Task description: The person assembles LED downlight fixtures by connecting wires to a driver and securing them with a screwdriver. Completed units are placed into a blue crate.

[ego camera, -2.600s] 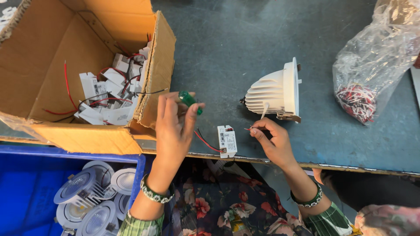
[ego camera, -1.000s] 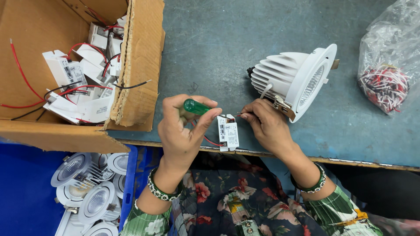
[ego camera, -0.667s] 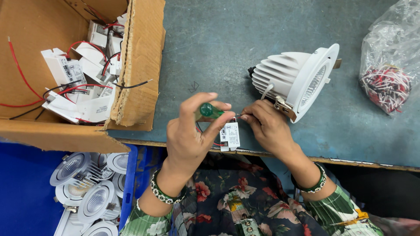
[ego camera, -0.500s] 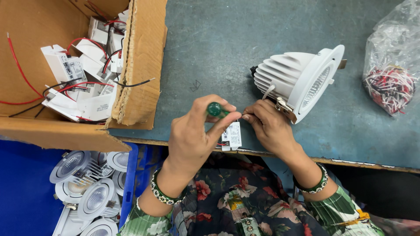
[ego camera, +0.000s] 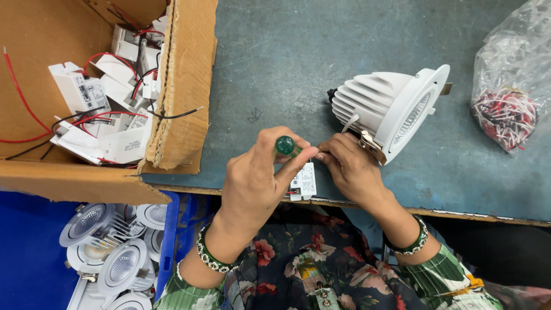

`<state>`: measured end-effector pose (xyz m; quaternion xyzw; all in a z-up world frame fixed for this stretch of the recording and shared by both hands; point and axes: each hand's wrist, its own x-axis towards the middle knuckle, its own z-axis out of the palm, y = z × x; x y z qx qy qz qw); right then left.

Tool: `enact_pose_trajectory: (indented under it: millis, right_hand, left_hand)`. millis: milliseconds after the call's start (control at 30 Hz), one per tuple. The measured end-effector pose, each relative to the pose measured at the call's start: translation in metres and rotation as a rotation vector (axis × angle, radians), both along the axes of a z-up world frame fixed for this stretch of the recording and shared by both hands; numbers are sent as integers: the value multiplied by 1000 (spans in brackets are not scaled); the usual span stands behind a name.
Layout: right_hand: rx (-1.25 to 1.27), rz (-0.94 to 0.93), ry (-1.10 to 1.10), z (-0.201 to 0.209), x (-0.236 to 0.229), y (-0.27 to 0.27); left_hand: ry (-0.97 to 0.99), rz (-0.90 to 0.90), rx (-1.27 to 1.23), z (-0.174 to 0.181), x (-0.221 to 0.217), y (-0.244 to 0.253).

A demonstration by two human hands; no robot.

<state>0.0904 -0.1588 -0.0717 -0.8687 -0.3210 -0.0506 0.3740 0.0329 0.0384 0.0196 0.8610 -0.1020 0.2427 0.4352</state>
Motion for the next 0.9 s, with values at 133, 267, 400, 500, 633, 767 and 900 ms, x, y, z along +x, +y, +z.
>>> enact_pose_trajectory:
  millis: [133,267,400,500,633,767,900]
  right_hand:
    - [-6,-5,4,2,-1,1]
    - [-33,-6,1,4,-1,3]
    - [-42,-6,-11,4,-2,4]
    - [-35,-5,-39,5,-1,5]
    - [-46,-12,-50,4,-2,6]
    - [-56,-16,-43,4,-3,6]
    - [-63,-20,-56,3,-5,9]
  left_hand:
    - [6,-6,-12,0,2,1]
    - [2,-5,-8,-1,3,2]
    - [-4,-3,12,-2,3,3]
    - [-11,-6,21,-1,3,2]
    - [-11,-11,21,-1,5,2]
    - [-10,-16,19,-3,4,2]
    - [-18,-19,22,-4,2,2]
